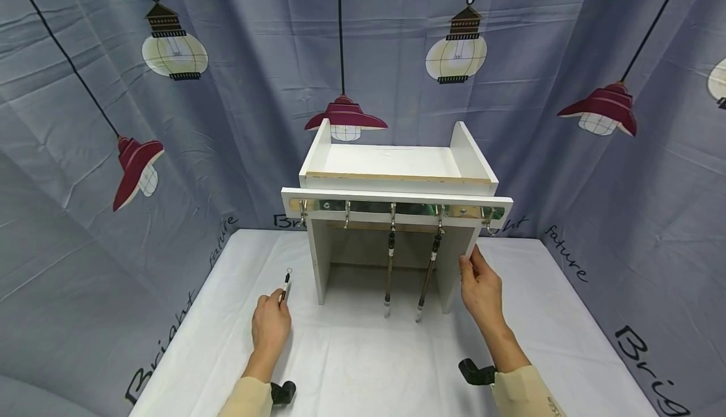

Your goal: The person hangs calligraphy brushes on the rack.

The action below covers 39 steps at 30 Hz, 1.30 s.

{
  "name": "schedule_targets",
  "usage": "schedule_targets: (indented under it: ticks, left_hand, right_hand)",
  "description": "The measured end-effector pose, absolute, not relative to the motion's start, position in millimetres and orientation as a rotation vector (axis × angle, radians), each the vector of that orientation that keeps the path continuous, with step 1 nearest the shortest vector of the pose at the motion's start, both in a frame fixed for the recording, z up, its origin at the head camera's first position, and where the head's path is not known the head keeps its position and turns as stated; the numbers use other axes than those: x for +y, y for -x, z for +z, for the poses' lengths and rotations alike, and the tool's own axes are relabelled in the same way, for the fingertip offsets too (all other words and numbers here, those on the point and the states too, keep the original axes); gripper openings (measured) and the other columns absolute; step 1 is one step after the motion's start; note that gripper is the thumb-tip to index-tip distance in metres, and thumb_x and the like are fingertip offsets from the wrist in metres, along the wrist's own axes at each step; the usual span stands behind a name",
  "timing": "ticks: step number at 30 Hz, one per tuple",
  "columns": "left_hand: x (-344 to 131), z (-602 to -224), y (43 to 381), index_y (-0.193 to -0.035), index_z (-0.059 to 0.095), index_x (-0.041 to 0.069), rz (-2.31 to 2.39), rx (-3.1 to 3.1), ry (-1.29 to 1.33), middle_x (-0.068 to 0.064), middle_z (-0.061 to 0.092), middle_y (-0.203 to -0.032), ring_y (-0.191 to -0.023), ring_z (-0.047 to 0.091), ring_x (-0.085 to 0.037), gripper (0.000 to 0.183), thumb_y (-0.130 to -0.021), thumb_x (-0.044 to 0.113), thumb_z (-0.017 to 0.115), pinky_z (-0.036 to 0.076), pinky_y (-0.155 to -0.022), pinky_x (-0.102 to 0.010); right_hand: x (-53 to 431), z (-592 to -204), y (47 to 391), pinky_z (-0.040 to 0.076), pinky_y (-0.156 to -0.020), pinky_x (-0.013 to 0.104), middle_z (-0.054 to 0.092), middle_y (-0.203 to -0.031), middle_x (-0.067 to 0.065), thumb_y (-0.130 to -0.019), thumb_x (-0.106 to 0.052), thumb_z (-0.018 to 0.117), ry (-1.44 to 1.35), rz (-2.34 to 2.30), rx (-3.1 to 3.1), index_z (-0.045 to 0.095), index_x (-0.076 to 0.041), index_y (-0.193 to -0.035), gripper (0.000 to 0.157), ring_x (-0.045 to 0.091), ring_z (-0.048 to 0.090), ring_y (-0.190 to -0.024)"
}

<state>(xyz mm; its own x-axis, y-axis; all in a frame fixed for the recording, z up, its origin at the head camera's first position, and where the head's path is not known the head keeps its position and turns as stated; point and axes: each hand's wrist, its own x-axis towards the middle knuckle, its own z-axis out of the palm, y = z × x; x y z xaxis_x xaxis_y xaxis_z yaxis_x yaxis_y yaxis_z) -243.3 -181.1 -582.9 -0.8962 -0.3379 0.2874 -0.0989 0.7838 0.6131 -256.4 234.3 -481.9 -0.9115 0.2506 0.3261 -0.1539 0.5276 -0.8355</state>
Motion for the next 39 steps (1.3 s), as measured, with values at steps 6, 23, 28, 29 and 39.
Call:
schedule_targets:
  ticks: [6,23,28,29,39]
  left_hand:
    - [-174.1,-568.9,244.9,-0.129,0.068,-0.001,-0.896,-2.519,-0.303,-0.019,0.063,-0.097,-0.084,0.064,-0.034,0.031,-0.099,0.007,0.063,0.053,-0.071,-0.049]
    - [-153.1,-521.3,235.4,-0.131,0.067,0.005,-0.934,-2.194,-0.171,-0.014,0.062,-0.095,-0.067,0.058,-0.02,0.032,-0.099,0.006,0.066,0.046,-0.061,-0.035]
    - [-146.8,-504.9,229.9,-0.132,0.066,0.004,-0.944,-2.123,-0.144,-0.013,0.061,-0.095,-0.065,0.055,-0.016,0.032,-0.1,0.007,0.065,0.044,-0.057,-0.03]
    - [-145.6,-501.5,228.9,-0.132,0.066,0.004,-0.946,-2.112,-0.143,-0.013,0.061,-0.095,-0.065,0.055,-0.016,0.032,-0.1,0.007,0.065,0.044,-0.057,-0.03]
    - [-136.9,-473.0,222.1,-0.132,0.065,0.002,-0.959,-2.009,-0.076,-0.014,0.06,-0.095,-0.07,0.056,-0.018,0.033,-0.099,0.003,0.065,0.045,-0.06,-0.033]
  right_hand:
    - [234.3,-481.8,256.5,0.052,-0.1,0.055,0.045,-0.157,0.024,-0.112,-0.036,0.042,0.076,1.35,-2.364,0.03,-0.008,-0.162,0.058,0.044,0.056,-0.135]
    - [234.6,-481.2,256.3,0.053,-0.099,0.056,0.049,-0.154,0.024,-0.112,-0.035,0.043,0.087,1.347,-2.36,0.032,-0.011,-0.162,0.056,0.044,0.058,-0.132]
    - [234.4,-481.3,255.9,0.053,-0.099,0.056,0.049,-0.154,0.024,-0.112,-0.034,0.044,0.077,1.35,-2.355,0.032,-0.01,-0.162,0.056,0.044,0.058,-0.132]
    - [234.4,-481.4,255.8,0.053,-0.099,0.057,0.049,-0.154,0.024,-0.112,-0.033,0.044,0.075,1.348,-2.356,0.032,-0.01,-0.162,0.056,0.044,0.058,-0.132]
    - [233.4,-480.7,255.9,0.053,-0.098,0.058,0.048,-0.155,0.024,-0.112,-0.034,0.043,0.073,1.335,-2.357,0.032,-0.011,-0.162,0.056,0.045,0.058,-0.132]
